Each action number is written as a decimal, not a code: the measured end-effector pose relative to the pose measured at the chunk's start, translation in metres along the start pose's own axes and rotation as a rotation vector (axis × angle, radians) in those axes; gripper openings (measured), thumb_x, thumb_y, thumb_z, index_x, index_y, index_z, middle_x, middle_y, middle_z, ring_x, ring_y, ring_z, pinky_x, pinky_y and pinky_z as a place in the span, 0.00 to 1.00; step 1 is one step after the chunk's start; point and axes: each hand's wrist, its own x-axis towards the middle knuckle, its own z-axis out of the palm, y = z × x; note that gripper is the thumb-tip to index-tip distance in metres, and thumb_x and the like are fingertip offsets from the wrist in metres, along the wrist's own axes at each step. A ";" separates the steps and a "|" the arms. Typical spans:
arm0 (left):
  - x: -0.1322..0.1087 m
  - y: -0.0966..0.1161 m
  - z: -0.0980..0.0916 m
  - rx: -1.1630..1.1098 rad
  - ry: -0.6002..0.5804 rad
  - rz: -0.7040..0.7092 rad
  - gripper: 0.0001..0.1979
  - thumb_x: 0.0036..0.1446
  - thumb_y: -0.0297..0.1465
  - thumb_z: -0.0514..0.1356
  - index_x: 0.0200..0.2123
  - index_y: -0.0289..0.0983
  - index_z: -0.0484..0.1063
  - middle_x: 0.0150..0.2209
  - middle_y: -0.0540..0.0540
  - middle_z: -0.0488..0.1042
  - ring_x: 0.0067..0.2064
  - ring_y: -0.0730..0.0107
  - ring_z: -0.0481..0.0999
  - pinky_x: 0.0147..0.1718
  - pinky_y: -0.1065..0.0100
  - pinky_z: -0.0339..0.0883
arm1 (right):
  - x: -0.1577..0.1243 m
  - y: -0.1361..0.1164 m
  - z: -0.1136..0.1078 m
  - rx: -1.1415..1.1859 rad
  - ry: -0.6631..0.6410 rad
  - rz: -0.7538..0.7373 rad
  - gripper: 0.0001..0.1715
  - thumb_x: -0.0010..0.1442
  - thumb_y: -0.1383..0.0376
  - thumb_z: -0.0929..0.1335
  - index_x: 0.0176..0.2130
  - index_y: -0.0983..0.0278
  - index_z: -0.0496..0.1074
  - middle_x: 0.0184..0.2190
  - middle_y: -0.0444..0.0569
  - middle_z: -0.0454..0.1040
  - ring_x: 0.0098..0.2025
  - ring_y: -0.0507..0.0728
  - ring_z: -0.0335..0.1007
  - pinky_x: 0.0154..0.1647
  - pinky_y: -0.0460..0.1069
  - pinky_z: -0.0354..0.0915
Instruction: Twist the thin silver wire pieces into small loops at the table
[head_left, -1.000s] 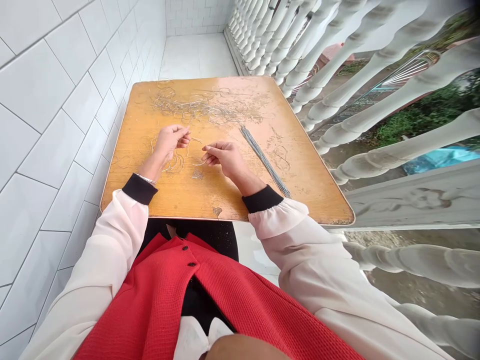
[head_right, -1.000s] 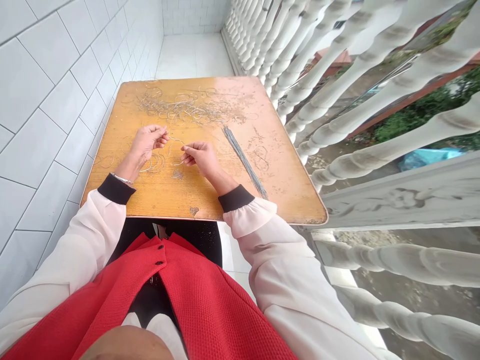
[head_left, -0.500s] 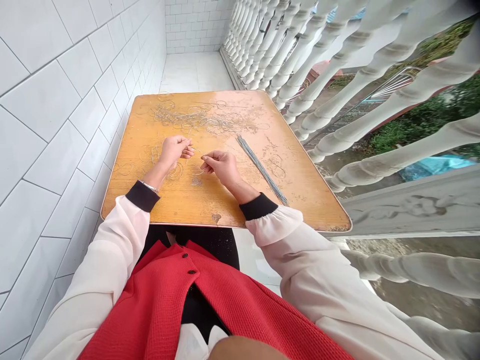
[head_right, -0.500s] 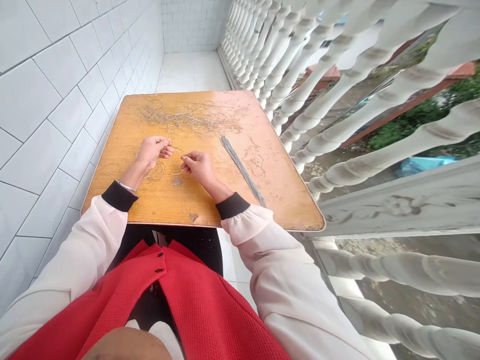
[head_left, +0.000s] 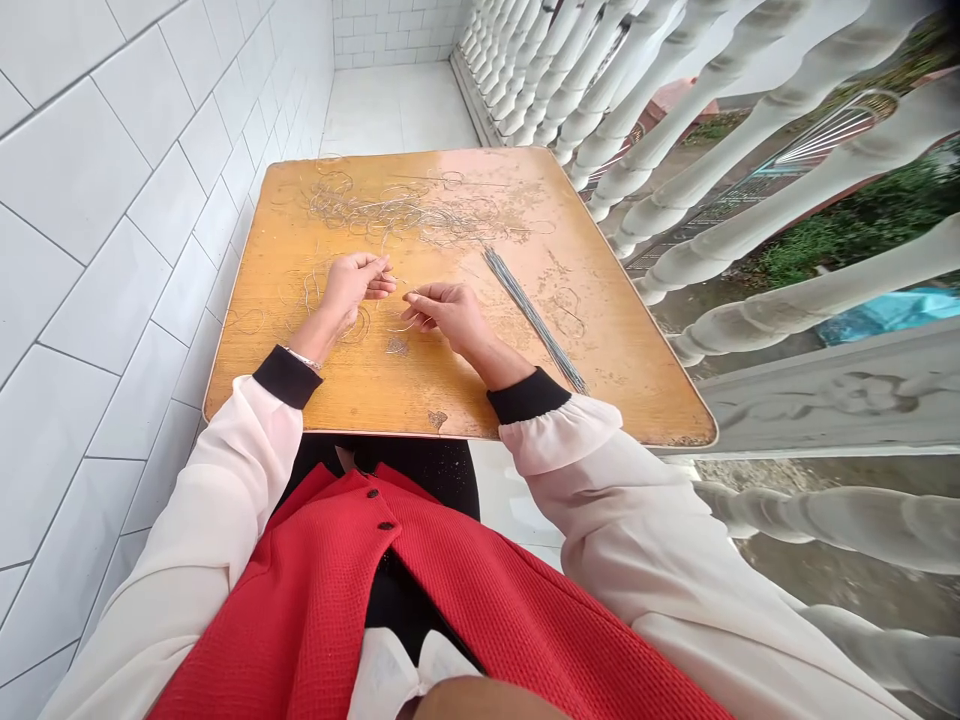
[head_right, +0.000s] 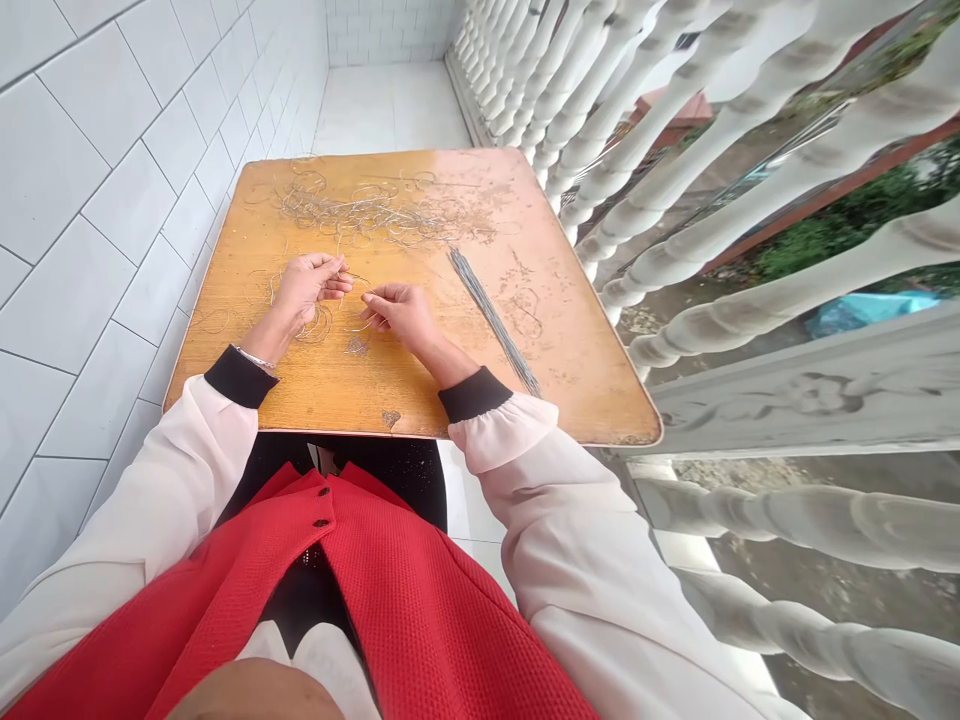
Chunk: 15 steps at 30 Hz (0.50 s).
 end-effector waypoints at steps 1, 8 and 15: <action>0.000 0.000 0.000 0.008 -0.008 0.008 0.15 0.69 0.34 0.66 0.30 0.35 0.72 0.23 0.53 0.76 0.25 0.83 0.76 0.30 0.79 0.69 | 0.001 0.001 -0.001 -0.028 0.011 -0.032 0.17 0.66 0.71 0.72 0.25 0.66 0.77 0.23 0.47 0.79 0.21 0.46 0.65 0.23 0.42 0.62; -0.002 -0.001 0.003 0.045 -0.038 0.025 0.14 0.68 0.27 0.65 0.27 0.33 0.74 0.23 0.54 0.74 0.23 0.85 0.72 0.27 0.79 0.64 | 0.007 0.011 -0.005 -0.121 0.034 -0.115 0.12 0.64 0.59 0.75 0.32 0.65 0.81 0.27 0.49 0.82 0.25 0.50 0.69 0.28 0.46 0.65; -0.009 0.001 0.008 -0.017 -0.056 -0.026 0.16 0.68 0.22 0.62 0.26 0.32 0.74 0.19 0.54 0.72 0.21 0.84 0.70 0.27 0.78 0.64 | 0.008 0.012 -0.002 -0.159 0.029 -0.120 0.14 0.61 0.64 0.72 0.25 0.65 0.79 0.21 0.47 0.77 0.23 0.49 0.63 0.26 0.46 0.59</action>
